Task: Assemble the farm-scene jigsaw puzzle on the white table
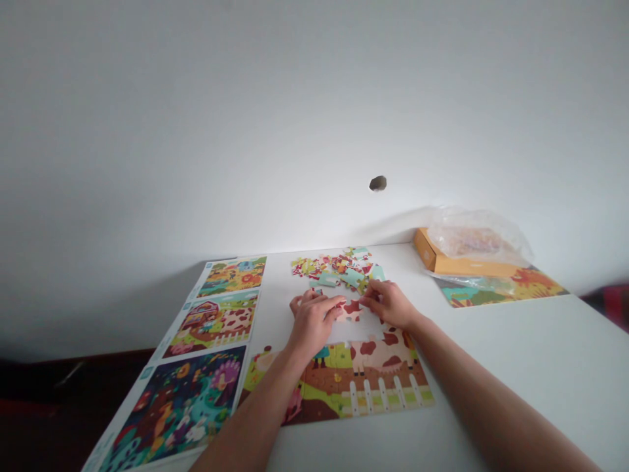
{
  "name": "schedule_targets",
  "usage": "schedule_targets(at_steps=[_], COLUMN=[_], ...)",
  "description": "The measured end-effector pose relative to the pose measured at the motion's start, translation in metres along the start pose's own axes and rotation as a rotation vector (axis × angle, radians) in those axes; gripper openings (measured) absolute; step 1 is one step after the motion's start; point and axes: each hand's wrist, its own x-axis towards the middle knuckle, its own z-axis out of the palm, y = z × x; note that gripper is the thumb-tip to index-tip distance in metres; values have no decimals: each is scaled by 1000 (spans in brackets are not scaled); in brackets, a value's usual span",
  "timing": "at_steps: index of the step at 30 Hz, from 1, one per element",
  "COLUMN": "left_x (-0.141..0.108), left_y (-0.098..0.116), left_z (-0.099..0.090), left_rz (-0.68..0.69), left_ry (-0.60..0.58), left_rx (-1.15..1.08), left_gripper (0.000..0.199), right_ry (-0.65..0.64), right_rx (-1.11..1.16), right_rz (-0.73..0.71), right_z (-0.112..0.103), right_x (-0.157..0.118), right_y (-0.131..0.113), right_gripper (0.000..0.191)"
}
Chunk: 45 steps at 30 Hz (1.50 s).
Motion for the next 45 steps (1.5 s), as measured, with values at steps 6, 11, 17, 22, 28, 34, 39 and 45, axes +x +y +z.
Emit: schedule_targets(at_steps=[6,11,17,22,28,34,39,45], left_x=[0,0,0,0,-1,-2,-3,-5], left_y=[0,0,1,-1,-2,3,10,14], left_z=[0,0,0,2,2,-2,-6,-9], left_rz=[-1,-12,-1,22,19,149,299,333], left_ry=[1,-3,-1,20,76,43,-107,-231], left_rx=[2,0,2,19,-8,-69,-99,-84], left_gripper=[20,20,21,23,25,20,27,39], right_ry=[16,172,117,-38,-127,-331,-418,-400], right_rx=[9,13,30,105,205,208,181,120], right_rz=[6,74,-9,-78,16,64,96,56], right_z=[2,0,-2,4,-14,-33,-28,-27], right_x=[0,0,1,0,-1,-6,-7,-6], right_y=[2,4,-4,-15,-16,-13,-13,-11], right_gripper=[16,16,19,15,13,7,11,17])
